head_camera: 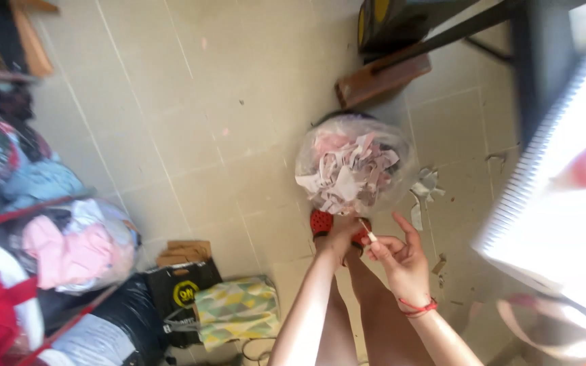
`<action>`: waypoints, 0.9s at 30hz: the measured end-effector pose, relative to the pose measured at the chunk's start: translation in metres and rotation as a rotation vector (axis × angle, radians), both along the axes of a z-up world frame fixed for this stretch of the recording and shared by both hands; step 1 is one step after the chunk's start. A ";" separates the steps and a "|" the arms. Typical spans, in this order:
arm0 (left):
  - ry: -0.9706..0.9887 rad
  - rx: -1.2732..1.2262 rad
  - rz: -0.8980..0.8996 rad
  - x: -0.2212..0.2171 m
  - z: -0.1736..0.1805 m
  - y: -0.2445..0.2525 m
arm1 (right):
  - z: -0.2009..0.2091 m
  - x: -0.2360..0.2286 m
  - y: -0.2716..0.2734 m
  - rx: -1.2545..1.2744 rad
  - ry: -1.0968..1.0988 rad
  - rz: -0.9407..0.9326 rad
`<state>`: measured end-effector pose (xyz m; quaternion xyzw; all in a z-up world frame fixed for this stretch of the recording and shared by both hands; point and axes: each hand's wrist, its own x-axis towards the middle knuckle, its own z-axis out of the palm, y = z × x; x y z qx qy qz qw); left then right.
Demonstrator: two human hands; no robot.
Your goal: The person opens a red container and uses a cotton swab to transfer liquid into a green handheld torch. After refueling, the person picks up a piece of fabric from the floor and places it on the table before continuing to handle the torch.
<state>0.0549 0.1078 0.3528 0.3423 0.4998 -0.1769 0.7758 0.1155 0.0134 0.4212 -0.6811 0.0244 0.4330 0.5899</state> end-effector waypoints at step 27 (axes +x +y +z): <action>-0.153 1.154 0.195 0.157 0.169 0.061 | 0.197 0.042 -0.114 -0.361 -0.088 0.166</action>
